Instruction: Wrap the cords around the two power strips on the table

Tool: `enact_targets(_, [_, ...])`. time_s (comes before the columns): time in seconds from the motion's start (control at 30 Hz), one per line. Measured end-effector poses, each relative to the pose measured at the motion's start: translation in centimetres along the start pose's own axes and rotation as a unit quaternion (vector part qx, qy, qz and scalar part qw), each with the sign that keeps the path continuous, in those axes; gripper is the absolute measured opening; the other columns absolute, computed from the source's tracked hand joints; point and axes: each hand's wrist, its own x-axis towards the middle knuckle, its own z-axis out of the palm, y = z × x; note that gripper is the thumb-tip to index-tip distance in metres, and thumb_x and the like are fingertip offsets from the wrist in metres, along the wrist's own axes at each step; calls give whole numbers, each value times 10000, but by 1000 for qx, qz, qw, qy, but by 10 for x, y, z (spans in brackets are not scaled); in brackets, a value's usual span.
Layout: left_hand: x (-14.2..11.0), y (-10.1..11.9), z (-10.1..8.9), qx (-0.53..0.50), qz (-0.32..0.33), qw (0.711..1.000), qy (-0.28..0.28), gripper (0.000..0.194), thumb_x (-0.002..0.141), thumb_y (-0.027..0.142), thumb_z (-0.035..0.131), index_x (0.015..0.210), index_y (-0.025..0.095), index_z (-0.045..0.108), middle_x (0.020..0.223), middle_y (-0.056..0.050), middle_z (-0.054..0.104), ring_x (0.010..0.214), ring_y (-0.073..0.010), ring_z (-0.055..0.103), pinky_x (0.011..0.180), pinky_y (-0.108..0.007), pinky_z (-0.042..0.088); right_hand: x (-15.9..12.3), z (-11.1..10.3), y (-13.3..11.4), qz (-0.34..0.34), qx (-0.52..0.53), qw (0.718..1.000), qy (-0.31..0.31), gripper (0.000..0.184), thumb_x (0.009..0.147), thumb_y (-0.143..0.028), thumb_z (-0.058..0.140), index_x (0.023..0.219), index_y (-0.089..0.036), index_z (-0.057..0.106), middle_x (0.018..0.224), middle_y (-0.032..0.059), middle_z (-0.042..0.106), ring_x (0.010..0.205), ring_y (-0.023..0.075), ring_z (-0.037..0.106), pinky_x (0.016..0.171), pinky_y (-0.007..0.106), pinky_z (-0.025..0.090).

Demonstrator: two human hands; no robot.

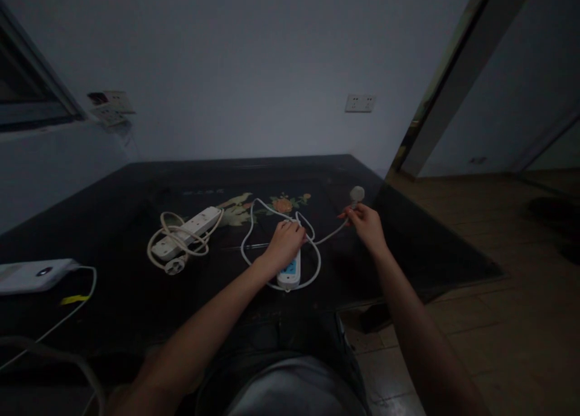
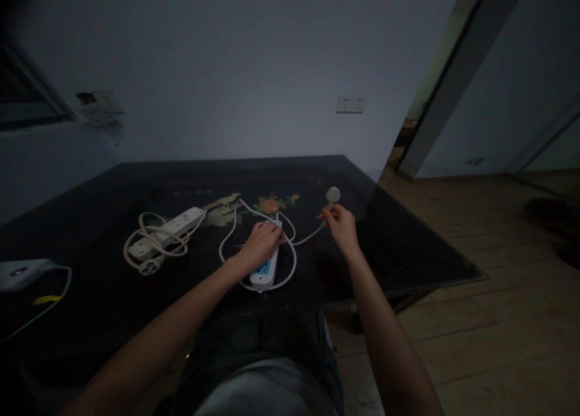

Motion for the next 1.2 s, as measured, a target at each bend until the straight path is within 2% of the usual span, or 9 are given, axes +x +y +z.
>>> enact_targets(0.2, [-7,-5,-3,-91,-3,995,38,111,922,221,446,923,169,544,951,-45,613,940,-194,540,886,-352,354,56,21,-3,-16,-247,967,-54,134,823,-228,530,734,-156,598,744,62,710,595,139,627,622,240,448])
enact_targets(0.3, [-9,-8,-6,-116,6,991,68,96,923,224,450,925,176,534,953,-34,612,948,-183,539,888,-338,362,92,38,-10,-23,-271,961,-41,112,800,-188,561,717,-144,621,734,79,704,711,178,647,710,270,452])
enact_targets(0.47, [-10,-9,-4,-111,26,992,54,90,900,249,502,905,180,560,946,-36,622,954,-185,550,912,-349,366,139,57,-36,-47,-233,971,13,174,860,-222,489,884,-130,635,812,82,700,732,162,647,740,282,470])
enact_targets(0.63, [-10,-6,-4,-74,36,996,38,115,890,215,489,872,177,596,917,-55,639,943,-199,572,914,-368,383,167,67,-95,-197,-14,978,61,148,873,-237,487,934,-148,588,796,41,657,716,124,645,631,226,496])
enact_targets(0.73, [-9,-15,-14,-100,15,992,78,128,880,225,495,917,172,605,917,-68,655,921,-210,592,854,-357,427,156,65,-145,-303,17,952,46,165,879,-313,507,928,-173,580,789,15,645,755,120,649,631,215,505])
enact_targets(0.8, [-10,-28,-27,-163,-28,974,151,146,870,221,505,971,174,600,940,-66,661,920,-207,604,829,-345,448,135,60,-176,-356,12,934,37,197,880,-372,514,928,-193,579,786,-2,639,784,117,651,655,214,511])
enact_targets(0.93, [-20,-65,-64,-327,-143,873,332,146,860,195,485,970,174,579,836,-26,650,792,-158,623,746,-291,482,87,44,-219,-402,23,915,29,171,880,-377,533,876,-209,567,757,-28,622,768,104,651,637,198,513])
enact_targets(1.03, [-28,-88,-85,-374,-158,830,382,158,837,194,509,980,175,573,787,-7,624,754,-138,619,730,-266,489,65,38,-232,-411,69,909,13,108,866,-312,580,843,-211,549,740,-27,608,719,88,645,592,171,506])
enact_targets(1.2, [-31,-102,-80,-329,-137,863,359,282,806,195,539,1087,183,545,1025,-64,629,962,-171,606,827,-309,489,45,39,-236,-365,200,908,-38,63,878,-234,555,846,-204,510,766,-28,575,716,98,655,527,184,520])
